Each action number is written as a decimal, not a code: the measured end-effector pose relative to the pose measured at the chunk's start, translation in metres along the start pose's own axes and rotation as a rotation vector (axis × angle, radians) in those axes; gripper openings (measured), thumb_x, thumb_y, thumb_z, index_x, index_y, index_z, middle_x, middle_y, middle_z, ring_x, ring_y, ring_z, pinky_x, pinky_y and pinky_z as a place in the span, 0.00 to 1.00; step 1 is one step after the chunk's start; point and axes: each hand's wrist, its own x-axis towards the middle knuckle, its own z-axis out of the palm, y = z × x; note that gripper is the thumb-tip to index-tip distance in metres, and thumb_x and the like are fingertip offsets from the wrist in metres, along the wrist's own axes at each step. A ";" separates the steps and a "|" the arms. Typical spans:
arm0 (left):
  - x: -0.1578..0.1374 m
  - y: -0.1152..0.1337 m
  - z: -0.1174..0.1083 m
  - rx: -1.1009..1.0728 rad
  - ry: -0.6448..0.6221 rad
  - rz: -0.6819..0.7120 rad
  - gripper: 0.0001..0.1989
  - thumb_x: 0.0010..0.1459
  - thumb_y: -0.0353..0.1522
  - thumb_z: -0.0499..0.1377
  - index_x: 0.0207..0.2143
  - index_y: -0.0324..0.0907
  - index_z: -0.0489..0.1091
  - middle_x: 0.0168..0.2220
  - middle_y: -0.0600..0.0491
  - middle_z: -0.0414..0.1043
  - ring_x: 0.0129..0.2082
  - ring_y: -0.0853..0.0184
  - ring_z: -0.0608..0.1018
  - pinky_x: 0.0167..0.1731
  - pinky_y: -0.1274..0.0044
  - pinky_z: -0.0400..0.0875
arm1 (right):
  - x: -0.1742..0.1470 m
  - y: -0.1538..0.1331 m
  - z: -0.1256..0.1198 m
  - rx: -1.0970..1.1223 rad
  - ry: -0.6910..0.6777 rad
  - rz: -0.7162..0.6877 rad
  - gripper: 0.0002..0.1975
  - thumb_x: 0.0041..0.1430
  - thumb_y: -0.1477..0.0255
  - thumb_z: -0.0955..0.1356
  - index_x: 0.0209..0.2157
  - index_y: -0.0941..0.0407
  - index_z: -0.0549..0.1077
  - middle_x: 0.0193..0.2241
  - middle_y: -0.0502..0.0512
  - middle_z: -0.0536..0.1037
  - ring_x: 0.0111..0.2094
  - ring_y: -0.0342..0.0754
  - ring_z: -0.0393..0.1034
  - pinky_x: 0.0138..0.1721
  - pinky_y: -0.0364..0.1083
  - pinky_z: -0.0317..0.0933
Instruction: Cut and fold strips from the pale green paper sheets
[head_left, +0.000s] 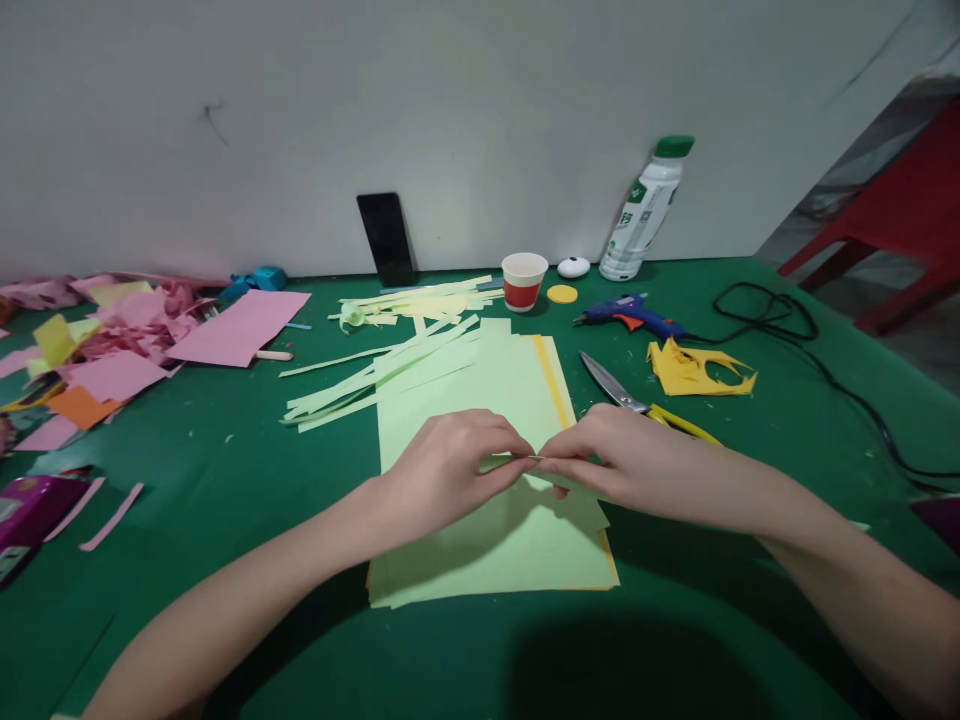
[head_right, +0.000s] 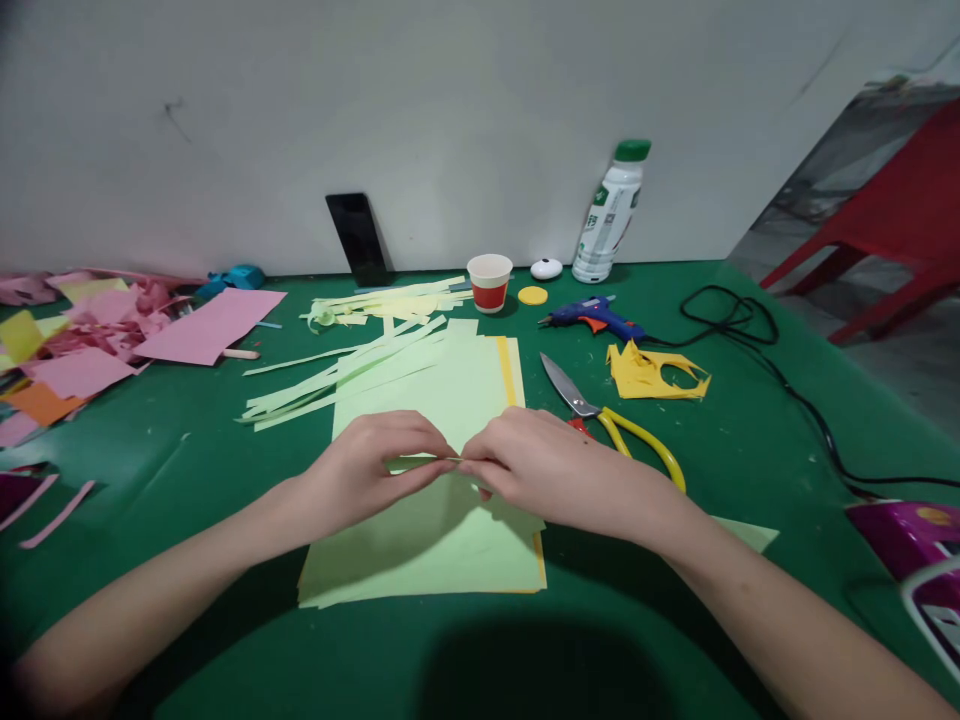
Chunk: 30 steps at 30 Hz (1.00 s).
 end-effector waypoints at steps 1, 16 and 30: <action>0.000 0.000 0.001 0.003 0.025 0.000 0.09 0.56 0.30 0.53 0.31 0.38 0.72 0.29 0.52 0.75 0.29 0.70 0.74 0.28 0.79 0.67 | 0.000 -0.001 0.000 0.003 0.015 0.000 0.16 0.57 0.69 0.57 0.16 0.57 0.57 0.14 0.45 0.55 0.18 0.39 0.48 0.21 0.41 0.42; 0.002 0.003 -0.008 -0.091 -0.032 -0.223 0.06 0.49 0.26 0.55 0.26 0.40 0.73 0.26 0.56 0.75 0.26 0.71 0.73 0.29 0.79 0.65 | 0.001 -0.009 0.013 -0.211 0.167 0.004 0.16 0.56 0.75 0.59 0.17 0.58 0.68 0.13 0.49 0.62 0.17 0.39 0.53 0.21 0.42 0.41; 0.008 -0.037 -0.037 0.057 0.159 -0.400 0.06 0.48 0.30 0.54 0.24 0.39 0.70 0.25 0.55 0.73 0.23 0.72 0.70 0.25 0.81 0.63 | -0.010 0.016 -0.021 -0.009 -0.013 0.072 0.18 0.56 0.66 0.56 0.17 0.57 0.45 0.15 0.44 0.44 0.16 0.39 0.39 0.20 0.44 0.38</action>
